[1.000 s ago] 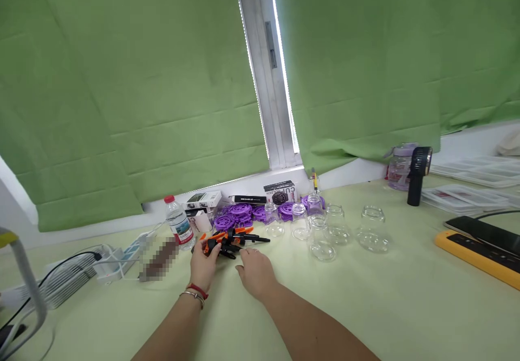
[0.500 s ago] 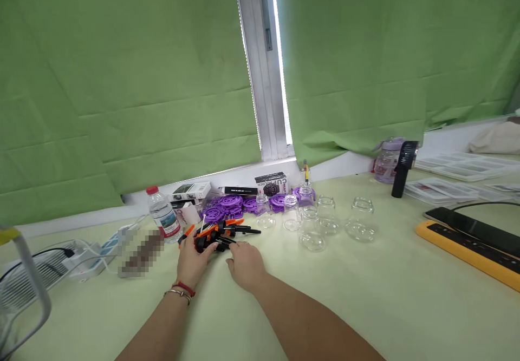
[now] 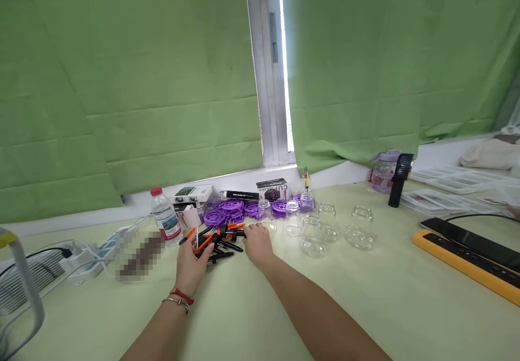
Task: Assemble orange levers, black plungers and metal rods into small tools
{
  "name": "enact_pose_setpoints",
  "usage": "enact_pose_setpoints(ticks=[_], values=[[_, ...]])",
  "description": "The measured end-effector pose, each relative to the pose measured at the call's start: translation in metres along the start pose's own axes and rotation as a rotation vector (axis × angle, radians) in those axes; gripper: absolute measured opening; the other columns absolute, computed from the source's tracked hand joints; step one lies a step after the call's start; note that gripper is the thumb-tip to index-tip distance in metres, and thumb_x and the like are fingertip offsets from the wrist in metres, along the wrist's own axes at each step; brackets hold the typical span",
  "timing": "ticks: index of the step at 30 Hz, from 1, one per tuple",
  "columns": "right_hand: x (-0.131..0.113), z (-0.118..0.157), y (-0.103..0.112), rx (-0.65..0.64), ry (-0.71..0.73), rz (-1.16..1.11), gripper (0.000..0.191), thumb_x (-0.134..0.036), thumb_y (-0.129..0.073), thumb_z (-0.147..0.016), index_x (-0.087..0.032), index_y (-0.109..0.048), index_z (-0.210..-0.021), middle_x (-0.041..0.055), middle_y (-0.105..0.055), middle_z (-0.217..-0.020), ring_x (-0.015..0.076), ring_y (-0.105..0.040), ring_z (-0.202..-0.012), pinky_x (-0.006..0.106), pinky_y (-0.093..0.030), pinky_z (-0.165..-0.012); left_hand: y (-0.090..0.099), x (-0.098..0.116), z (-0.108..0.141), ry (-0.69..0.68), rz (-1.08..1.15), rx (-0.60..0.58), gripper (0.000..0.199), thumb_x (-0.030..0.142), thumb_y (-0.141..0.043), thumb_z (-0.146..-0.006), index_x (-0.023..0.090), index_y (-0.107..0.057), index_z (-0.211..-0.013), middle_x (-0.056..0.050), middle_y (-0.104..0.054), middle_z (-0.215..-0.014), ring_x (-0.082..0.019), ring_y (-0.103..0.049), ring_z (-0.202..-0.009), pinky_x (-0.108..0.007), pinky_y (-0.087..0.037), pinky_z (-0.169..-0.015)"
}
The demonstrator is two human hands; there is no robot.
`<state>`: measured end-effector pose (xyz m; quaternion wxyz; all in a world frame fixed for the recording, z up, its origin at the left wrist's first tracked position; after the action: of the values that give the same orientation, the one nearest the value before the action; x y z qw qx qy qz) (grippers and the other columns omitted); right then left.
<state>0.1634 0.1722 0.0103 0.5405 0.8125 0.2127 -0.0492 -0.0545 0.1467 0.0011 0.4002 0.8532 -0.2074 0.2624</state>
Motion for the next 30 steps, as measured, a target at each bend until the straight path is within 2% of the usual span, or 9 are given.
enact_pose_setpoints(ticks=[5,9,14,18,20,22,24,26,30], values=[[0.005,-0.008,-0.008,-0.011,-0.017,0.029,0.016,-0.017,-0.052,-0.085,-0.019,-0.067,-0.084,0.0064,-0.069,-0.086,0.0211,-0.056,-0.089,0.032,-0.032,-0.075,0.003,0.009,0.0,-0.062,-0.02,0.024,0.055,0.049,-0.054,-0.078,0.009,-0.05,-0.116,-0.017,-0.055,-0.109,-0.031,-0.052,-0.107,-0.045,-0.043,-0.091],[0.006,-0.008,-0.005,0.018,-0.02,0.016,0.019,-0.015,-0.05,-0.086,-0.021,-0.067,-0.083,0.0046,-0.07,-0.082,0.0191,-0.056,-0.087,0.031,-0.029,-0.075,0.007,0.021,0.001,-0.11,-0.023,0.032,0.053,0.047,-0.054,-0.079,0.01,-0.049,-0.117,-0.018,-0.054,-0.112,-0.032,-0.049,-0.111,-0.047,-0.042,-0.092],[0.008,-0.002,0.012,0.115,0.002,-0.034,0.022,-0.014,-0.047,-0.087,-0.023,-0.067,-0.09,0.0038,-0.071,-0.087,0.0185,-0.057,-0.09,0.032,-0.028,-0.081,0.016,0.035,0.0,-0.177,0.001,0.068,0.047,0.044,-0.051,-0.081,0.011,-0.05,-0.115,-0.018,-0.055,-0.113,-0.032,-0.048,-0.111,-0.05,-0.039,-0.095],[0.005,0.007,0.034,0.244,0.057,-0.118,0.023,-0.014,-0.047,-0.087,-0.023,-0.067,-0.093,0.0034,-0.072,-0.088,0.0185,-0.057,-0.089,0.033,-0.028,-0.084,0.02,0.04,0.001,-0.15,0.107,0.049,0.046,0.046,-0.05,-0.081,0.011,-0.052,-0.112,-0.018,-0.056,-0.111,-0.031,-0.05,-0.11,-0.048,-0.039,-0.094],[-0.001,0.014,0.042,0.268,0.106,-0.132,0.022,-0.016,-0.046,-0.088,-0.022,-0.067,-0.093,0.0038,-0.072,-0.088,0.0186,-0.057,-0.088,0.033,-0.028,-0.084,0.016,0.04,0.003,-0.067,0.291,-0.025,0.047,0.049,-0.049,-0.081,0.014,-0.051,-0.112,-0.014,-0.058,-0.106,-0.027,-0.056,-0.1,-0.043,-0.045,-0.086],[-0.009,0.023,0.047,0.263,0.164,-0.139,0.022,-0.019,-0.046,-0.089,-0.021,-0.067,-0.095,0.0048,-0.072,-0.089,0.0191,-0.057,-0.089,0.033,-0.029,-0.083,0.004,0.04,0.009,0.082,0.534,-0.168,0.047,0.053,-0.048,-0.081,0.017,-0.05,-0.11,-0.008,-0.061,-0.092,-0.02,-0.06,-0.08,-0.035,-0.049,-0.07],[-0.018,0.034,0.051,0.235,0.223,-0.148,0.023,-0.021,-0.044,-0.09,-0.021,-0.067,-0.097,0.0055,-0.071,-0.092,0.0193,-0.057,-0.091,0.033,-0.029,-0.084,-0.012,0.044,0.019,0.249,0.717,-0.333,0.046,0.057,-0.05,-0.078,0.018,-0.051,-0.102,-0.001,-0.06,-0.073,-0.014,-0.058,-0.06,-0.027,-0.045,-0.055],[-0.026,0.046,0.053,0.2,0.269,-0.154,0.027,-0.023,-0.041,-0.092,-0.023,-0.066,-0.1,0.0053,-0.071,-0.096,0.0192,-0.056,-0.093,0.034,-0.029,-0.087,-0.022,0.051,0.029,0.343,0.799,-0.45,0.045,0.056,-0.057,-0.074,0.018,-0.052,-0.095,0.004,-0.055,-0.059,-0.011,-0.053,-0.048,-0.022,-0.038,-0.045],[-0.027,0.066,0.061,0.205,0.306,-0.13,0.027,-0.03,-0.043,-0.092,-0.023,-0.062,-0.11,0.0056,-0.067,-0.106,0.0206,-0.053,-0.102,0.036,-0.029,-0.094,-0.024,0.061,0.036,0.384,0.844,-0.497,0.043,0.052,-0.066,-0.068,0.018,-0.052,-0.089,0.008,-0.049,-0.052,-0.009,-0.047,-0.041,-0.018,-0.028,-0.038]])
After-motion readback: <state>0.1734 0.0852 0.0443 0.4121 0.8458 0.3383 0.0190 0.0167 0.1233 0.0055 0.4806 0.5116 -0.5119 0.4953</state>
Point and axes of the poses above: each hand's wrist, its own z-axis away from the middle knuckle, its own y-axis out of the back of the hand, x = y × z, the point moved 9 cm from there along -z, towards the middle knuckle
